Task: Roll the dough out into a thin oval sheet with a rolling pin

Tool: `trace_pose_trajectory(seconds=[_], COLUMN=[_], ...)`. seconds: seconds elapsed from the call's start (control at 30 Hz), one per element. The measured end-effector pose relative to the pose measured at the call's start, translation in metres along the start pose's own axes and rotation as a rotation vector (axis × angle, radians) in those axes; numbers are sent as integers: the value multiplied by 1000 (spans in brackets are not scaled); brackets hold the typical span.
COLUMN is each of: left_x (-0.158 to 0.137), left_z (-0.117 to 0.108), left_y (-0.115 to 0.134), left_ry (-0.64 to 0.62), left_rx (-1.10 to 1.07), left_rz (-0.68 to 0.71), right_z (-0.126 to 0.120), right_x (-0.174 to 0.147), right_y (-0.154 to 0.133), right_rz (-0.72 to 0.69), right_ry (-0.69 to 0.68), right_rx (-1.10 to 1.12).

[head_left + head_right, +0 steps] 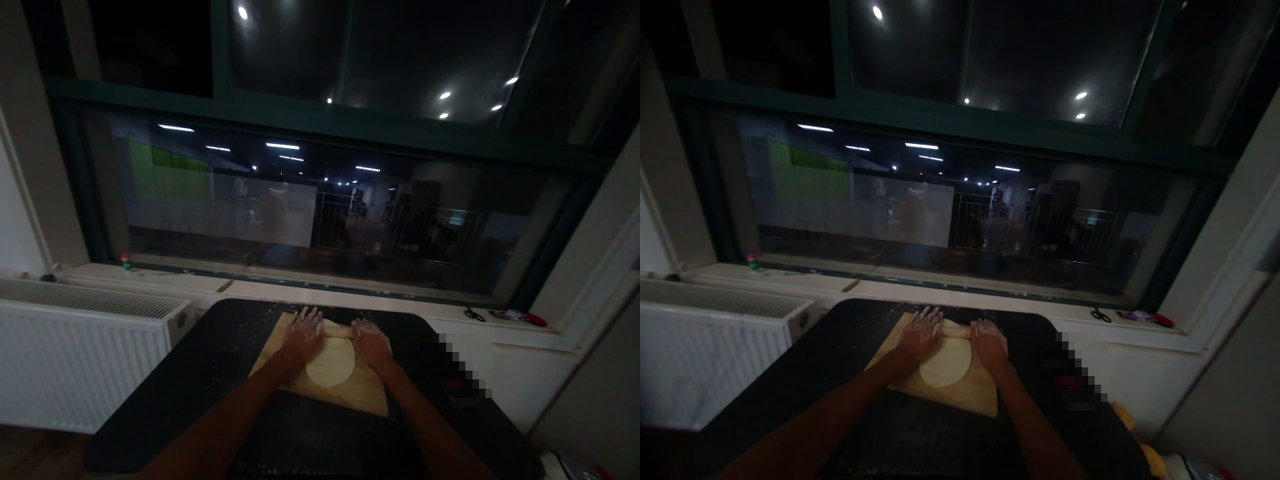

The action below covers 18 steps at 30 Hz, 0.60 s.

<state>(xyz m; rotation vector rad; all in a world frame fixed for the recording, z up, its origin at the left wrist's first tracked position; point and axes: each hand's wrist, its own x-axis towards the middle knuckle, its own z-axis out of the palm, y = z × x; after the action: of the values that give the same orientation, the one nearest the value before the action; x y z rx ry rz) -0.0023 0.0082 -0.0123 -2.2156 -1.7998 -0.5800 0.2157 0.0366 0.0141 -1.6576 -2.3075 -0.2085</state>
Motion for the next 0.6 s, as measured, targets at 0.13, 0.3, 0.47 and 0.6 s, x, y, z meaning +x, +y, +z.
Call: trace_pose_trajectory(seconds=[0.13, 0.3, 0.47, 0.6], left_x=[-32, -73, -97, -80], left_z=[-5, -27, -41, -33], left_y=[2, -4, -11, -9], left_ry=[8, -39, -80, -79], left_rx=[-26, -157, -233, -191], left_rz=[84, 156, 158, 177], right_z=[-11, -13, 5, 10], right_x=[-37, -94, -136, -116], right_y=[0, -3, -11, -9], right_rz=[2, -30, -119, -112], right_ry=[1, 93, 193, 160], right_rx=[63, 209, 148, 96])
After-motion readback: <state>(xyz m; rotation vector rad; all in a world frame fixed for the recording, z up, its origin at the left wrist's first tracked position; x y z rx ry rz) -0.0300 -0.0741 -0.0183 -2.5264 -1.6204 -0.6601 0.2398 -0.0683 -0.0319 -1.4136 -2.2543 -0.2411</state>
